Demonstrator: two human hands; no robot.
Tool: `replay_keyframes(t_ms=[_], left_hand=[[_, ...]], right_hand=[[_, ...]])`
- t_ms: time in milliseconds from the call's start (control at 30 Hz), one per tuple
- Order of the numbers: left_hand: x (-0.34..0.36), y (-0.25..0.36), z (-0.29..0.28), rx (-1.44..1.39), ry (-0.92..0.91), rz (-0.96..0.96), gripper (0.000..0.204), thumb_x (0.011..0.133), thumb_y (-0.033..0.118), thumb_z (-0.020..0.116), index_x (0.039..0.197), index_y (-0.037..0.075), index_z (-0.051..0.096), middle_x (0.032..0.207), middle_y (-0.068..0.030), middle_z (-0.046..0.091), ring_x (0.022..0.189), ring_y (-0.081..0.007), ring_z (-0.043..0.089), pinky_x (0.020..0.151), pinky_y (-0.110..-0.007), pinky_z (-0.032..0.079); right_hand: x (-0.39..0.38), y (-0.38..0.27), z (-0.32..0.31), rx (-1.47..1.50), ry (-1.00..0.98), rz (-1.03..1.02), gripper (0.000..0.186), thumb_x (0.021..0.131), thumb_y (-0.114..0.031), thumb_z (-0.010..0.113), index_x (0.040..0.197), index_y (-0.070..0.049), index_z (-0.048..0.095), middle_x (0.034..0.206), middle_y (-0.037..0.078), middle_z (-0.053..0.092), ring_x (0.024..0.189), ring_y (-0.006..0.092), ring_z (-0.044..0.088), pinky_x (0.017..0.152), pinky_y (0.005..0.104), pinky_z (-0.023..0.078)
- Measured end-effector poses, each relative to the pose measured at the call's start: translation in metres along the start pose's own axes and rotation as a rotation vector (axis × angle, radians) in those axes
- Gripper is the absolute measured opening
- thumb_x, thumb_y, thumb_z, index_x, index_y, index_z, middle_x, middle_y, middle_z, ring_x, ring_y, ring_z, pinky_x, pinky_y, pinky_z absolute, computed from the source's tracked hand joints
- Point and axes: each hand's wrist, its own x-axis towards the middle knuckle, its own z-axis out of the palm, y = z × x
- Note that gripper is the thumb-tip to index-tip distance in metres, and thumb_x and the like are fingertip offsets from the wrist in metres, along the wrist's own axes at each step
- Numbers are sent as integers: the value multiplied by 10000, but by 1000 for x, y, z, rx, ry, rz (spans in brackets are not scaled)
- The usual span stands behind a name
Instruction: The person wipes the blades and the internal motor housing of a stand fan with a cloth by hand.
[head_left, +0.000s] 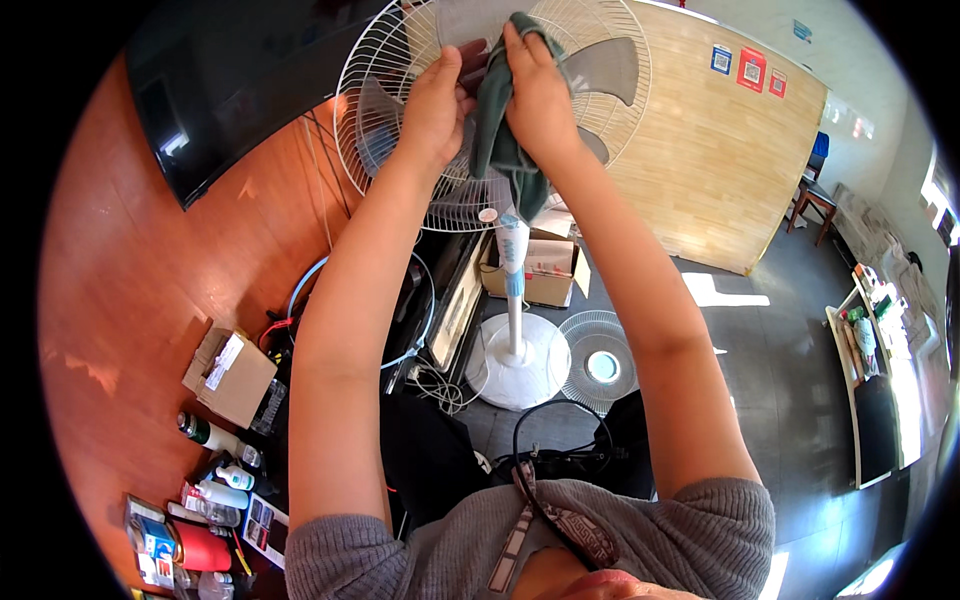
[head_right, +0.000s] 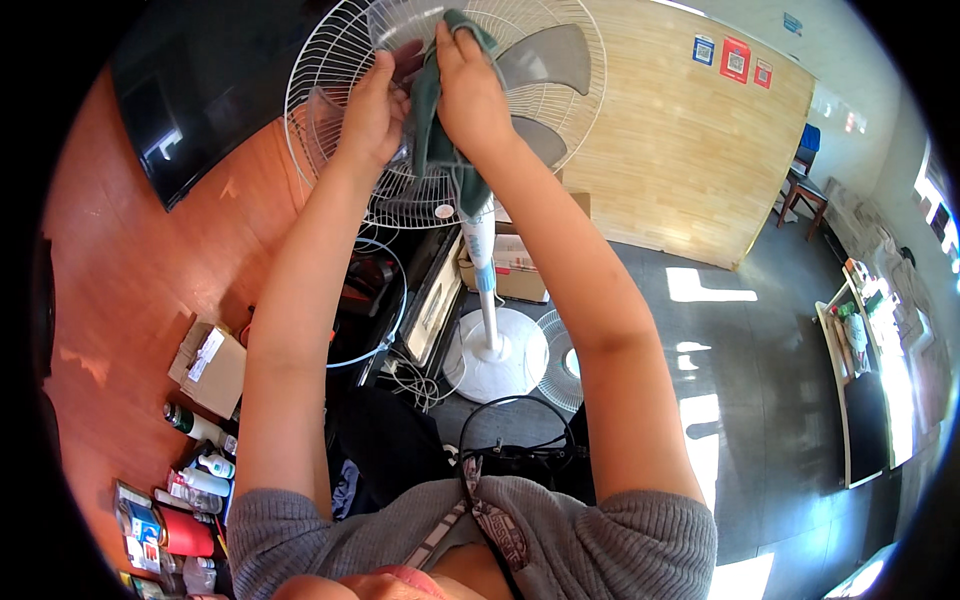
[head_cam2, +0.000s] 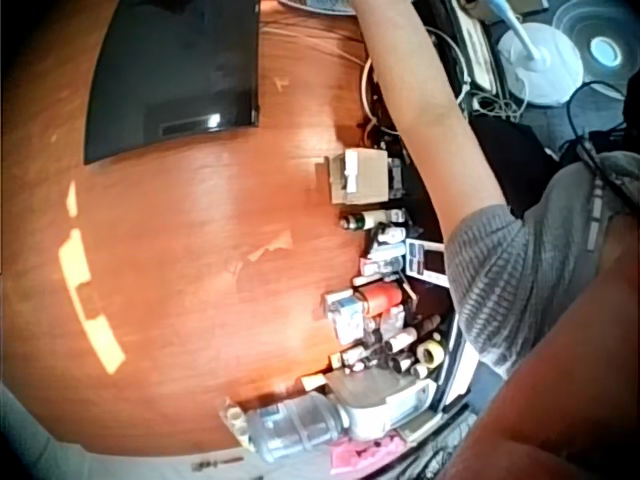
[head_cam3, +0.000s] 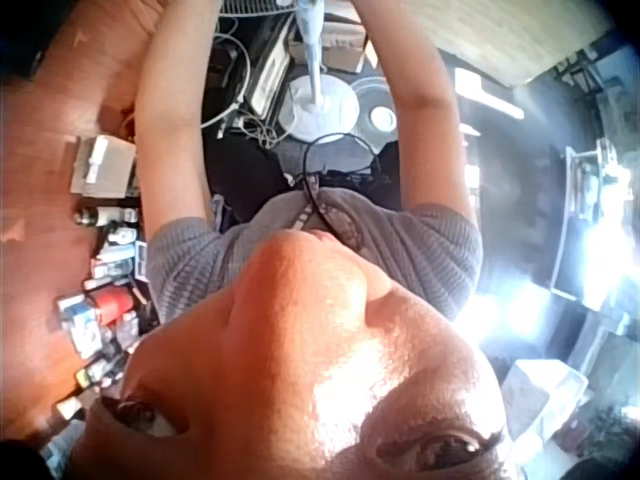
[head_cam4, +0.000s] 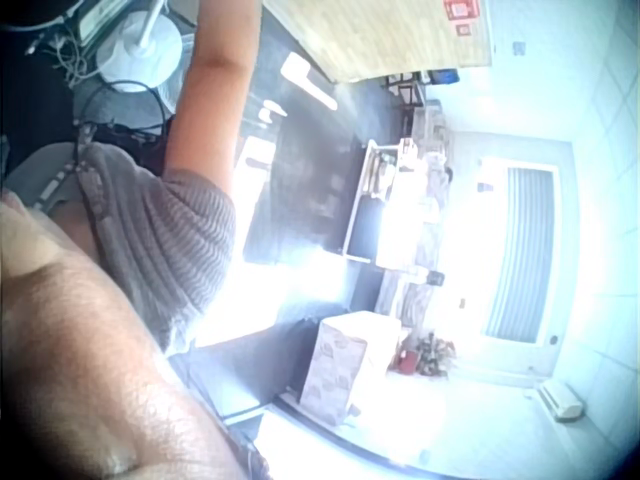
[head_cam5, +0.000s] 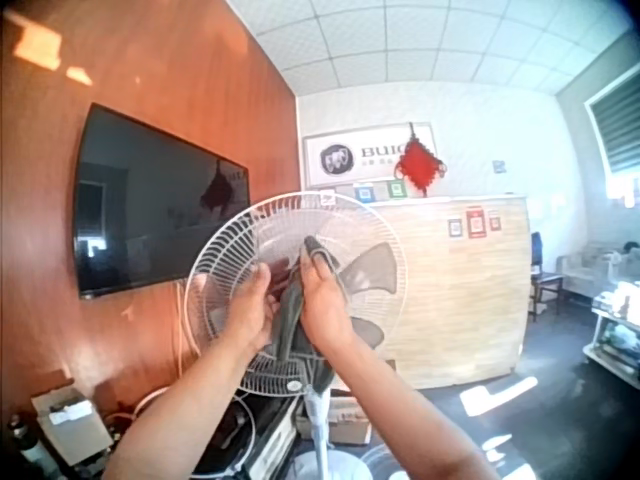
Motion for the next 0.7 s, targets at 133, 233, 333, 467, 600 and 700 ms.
replay_keyframes(t_ms=[133, 233, 333, 467, 600, 700], left_hand=[[-1, -4, -6, -46, 4, 27, 525, 999, 402, 415, 1303, -22, 466, 1224, -153, 577, 1134, -238, 548, 949, -362, 463], [-2, -2, -10, -36, 25, 3, 505, 1004, 391, 408, 1303, -11, 473, 1221, -149, 582, 1134, -227, 548, 920, -349, 467], [-5, -4, -3, -10, -29, 35, 477, 1010, 373, 404, 1288, -4, 495, 1218, -134, 587, 1149, -224, 543, 907, -343, 465], [-7, -9, 1, 49, 57, 120, 413, 1014, 361, 419, 1220, 42, 580, 1136, -59, 631, 1036, -139, 586, 825, -286, 469], [-7, -11, 0, 120, 85, 116, 401, 1011, 346, 426, 1224, 41, 574, 1164, -62, 620, 1067, -159, 562, 852, -315, 458], [-5, -13, 7, 105, 121, 109, 369, 1004, 316, 456, 1172, 25, 608, 1073, -62, 652, 978, -147, 598, 839, -285, 465]], right_hand=[[-21, -14, 4, 1, -145, 42, 579, 732, 71, 539, 1305, 54, 459, 1213, 253, 526, 1072, 414, 546, 869, 421, 488], [-31, -7, 7, 28, -109, 10, 539, 741, 27, 562, 1273, 55, 485, 1129, 240, 557, 1046, 401, 555, 865, 409, 482], [9, 4, -3, 142, 119, 127, 501, 788, -87, 610, 1268, 27, 518, 1136, 221, 592, 1041, 354, 592, 857, 367, 483], [27, 6, -10, 645, -108, 518, 391, 795, -148, 634, 1138, 26, 566, 1058, 178, 619, 1020, 336, 576, 903, 386, 440], [16, 18, -10, 145, -308, 288, 461, 809, -83, 549, 1251, 45, 517, 1055, 282, 625, 1015, 384, 611, 862, 395, 486], [10, 25, -16, -111, -401, 113, 289, 783, -79, 549, 1042, 51, 542, 920, 280, 638, 897, 415, 625, 773, 462, 498]])
